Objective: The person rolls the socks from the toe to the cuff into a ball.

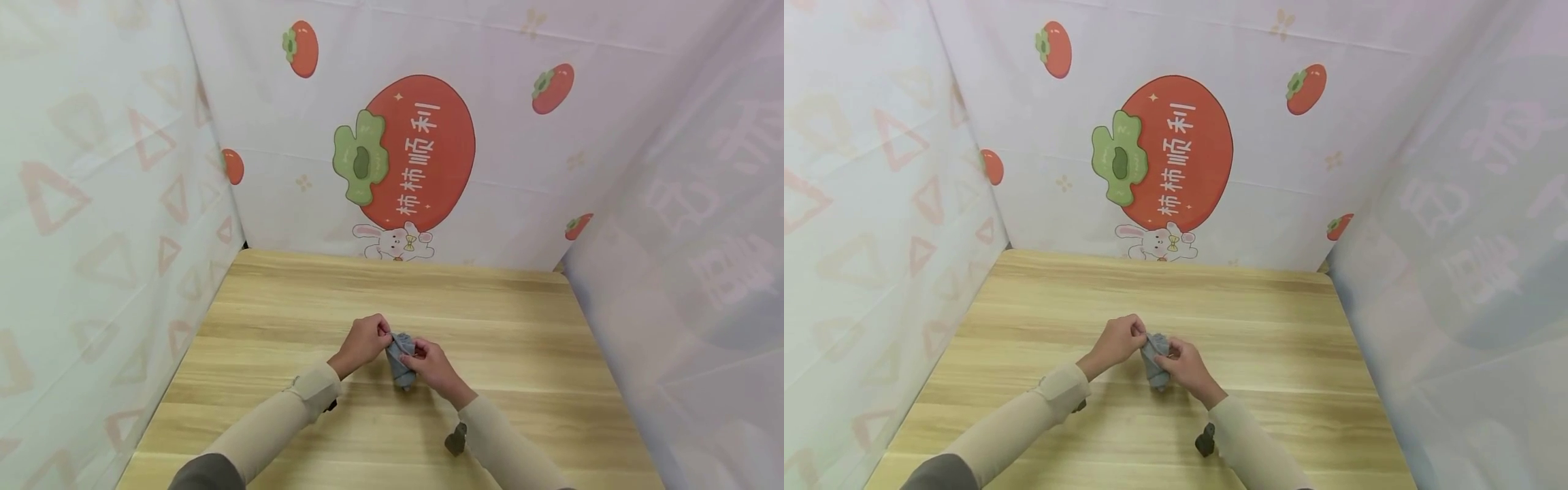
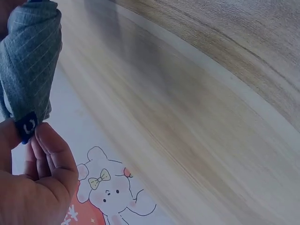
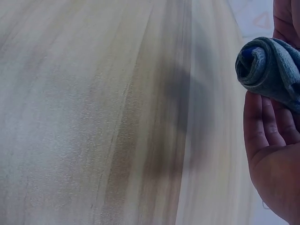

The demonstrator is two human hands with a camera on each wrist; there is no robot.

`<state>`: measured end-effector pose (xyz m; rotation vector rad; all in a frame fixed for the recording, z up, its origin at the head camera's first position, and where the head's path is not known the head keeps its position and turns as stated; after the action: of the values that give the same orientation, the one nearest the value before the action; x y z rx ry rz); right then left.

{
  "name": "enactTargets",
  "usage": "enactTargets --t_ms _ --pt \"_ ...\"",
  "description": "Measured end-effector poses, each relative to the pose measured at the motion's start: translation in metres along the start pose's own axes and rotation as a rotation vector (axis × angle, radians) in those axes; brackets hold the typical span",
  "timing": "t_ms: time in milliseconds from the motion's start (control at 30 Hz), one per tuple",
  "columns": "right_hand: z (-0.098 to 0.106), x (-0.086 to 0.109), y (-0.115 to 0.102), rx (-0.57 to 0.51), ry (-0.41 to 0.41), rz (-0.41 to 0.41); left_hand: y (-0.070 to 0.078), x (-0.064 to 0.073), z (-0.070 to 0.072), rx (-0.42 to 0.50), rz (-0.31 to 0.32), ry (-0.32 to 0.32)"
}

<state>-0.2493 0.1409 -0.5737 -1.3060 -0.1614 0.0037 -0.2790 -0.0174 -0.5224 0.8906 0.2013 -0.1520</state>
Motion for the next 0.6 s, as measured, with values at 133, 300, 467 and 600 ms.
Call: enactTargets --t_ms 133,300,467,600 --pt "-0.003 0.002 0.002 0.001 -0.048 0.013 -0.005 0.000 -0.004 -0.034 0.000 -0.065" --pt "-0.005 0.005 -0.001 0.009 -0.020 0.046 -0.007 0.002 -0.007 -0.095 -0.063 -0.075" --pt "-0.003 0.010 -0.021 -0.021 0.018 0.060 -0.012 0.009 -0.013 -0.165 -0.107 -0.105" --pt "-0.004 0.009 -0.028 -0.059 -0.015 0.067 -0.015 0.015 -0.019 -0.200 -0.145 -0.136"
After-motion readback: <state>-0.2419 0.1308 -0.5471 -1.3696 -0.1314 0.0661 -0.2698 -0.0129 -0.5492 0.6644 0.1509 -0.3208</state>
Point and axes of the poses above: each hand's wrist, its own x-axis away from the middle knuckle, its own z-axis out of the back of the hand, y = z × x, the point moved 7 cm from there along -x, towards the middle knuckle, and after that the axes turned 15 degrees about y, right-handed, at the moved point
